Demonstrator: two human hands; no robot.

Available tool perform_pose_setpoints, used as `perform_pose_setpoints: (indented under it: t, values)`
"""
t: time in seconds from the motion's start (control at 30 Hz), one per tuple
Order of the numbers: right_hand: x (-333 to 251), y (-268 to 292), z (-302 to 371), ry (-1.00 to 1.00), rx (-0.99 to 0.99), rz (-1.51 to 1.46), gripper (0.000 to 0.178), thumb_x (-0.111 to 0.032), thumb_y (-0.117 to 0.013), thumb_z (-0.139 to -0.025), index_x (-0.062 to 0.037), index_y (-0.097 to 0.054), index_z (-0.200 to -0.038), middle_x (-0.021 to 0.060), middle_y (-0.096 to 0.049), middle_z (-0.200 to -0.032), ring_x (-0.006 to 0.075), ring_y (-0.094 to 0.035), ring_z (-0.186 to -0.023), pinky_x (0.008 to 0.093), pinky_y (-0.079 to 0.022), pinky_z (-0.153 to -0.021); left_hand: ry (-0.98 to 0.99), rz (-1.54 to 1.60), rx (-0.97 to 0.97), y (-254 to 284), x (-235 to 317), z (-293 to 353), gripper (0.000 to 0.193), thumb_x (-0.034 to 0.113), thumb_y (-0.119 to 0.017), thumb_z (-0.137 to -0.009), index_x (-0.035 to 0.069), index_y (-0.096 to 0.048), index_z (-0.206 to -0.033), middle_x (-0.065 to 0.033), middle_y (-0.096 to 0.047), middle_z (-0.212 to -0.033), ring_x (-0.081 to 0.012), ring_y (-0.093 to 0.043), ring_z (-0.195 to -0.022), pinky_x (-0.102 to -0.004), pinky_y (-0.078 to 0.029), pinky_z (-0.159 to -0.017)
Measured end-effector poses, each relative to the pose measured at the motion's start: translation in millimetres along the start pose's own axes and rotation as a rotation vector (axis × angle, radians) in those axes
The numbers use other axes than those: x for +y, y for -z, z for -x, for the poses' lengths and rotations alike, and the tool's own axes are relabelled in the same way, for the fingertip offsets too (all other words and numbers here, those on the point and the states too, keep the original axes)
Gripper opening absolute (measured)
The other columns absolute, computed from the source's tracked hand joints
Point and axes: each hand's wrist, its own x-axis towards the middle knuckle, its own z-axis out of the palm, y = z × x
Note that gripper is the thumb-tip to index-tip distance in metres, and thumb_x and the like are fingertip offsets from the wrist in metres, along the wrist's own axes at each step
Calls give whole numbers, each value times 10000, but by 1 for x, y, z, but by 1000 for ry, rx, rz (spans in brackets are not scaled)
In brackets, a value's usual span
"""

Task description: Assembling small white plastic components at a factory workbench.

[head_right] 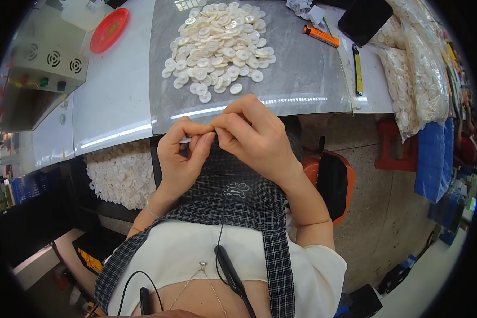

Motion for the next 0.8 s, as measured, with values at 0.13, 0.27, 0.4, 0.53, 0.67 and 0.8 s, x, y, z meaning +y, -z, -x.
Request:
perform_pose_setpoints:
  t: [0.13,0.27,0.4,0.53,0.67,0.8]
  values:
    - [3,-8,4,-79,80,15,193,41,-735,-698,-56,-681,-857,35,-573,-882,121,-591,-673,242,-506,-562,69,106,-26,-2,-6,3,153,-32,-633,-867,-17,-642,-1018,72,-411,-679,5,-348,-582,-161,-292,-531]
    - [7,-11,4,-116,105,12,195,41,-732,-702,-57,-678,-861,39,-573,-888,120,-593,-697,241,-504,-573,152,190,-38,-3,-7,1,176,5,-649,-866,13,-658,-1042,62,-410,-643,6,-342,-555,-164,-276,-493]
    - [9,-11,2,-98,166,-8,214,53,-733,-721,-51,-683,-900,43,-584,-902,129,-596,-720,235,-507,-592,222,375,-50,-4,-9,1,230,40,-617,-906,11,-609,-1133,68,-409,-686,10,-332,-582,-162,-270,-500]
    - [3,-5,1,-74,129,-155,400,45,-777,-711,-55,-644,-1074,69,-643,-934,159,-622,-765,254,-522,-634,353,845,-55,-5,-12,-3,272,160,-558,-970,7,-535,-1193,62,-440,-748,3,-358,-581,-155,-287,-489]
    - [5,-10,6,78,65,-161,545,25,-805,-690,-65,-582,-1178,96,-669,-953,183,-646,-805,269,-531,-668,460,844,-296,1,-19,-3,261,205,-558,-977,19,-540,-1159,40,-537,-858,-5,-395,-586,-159,-303,-472]
    - [3,-15,2,221,169,-159,518,35,-792,-706,-74,-571,-1162,104,-662,-995,207,-667,-833,276,-547,-685,367,672,-275,7,-13,-4,188,131,-619,-937,29,-597,-1093,28,-533,-907,-29,-416,-718,-167,-342,-622]
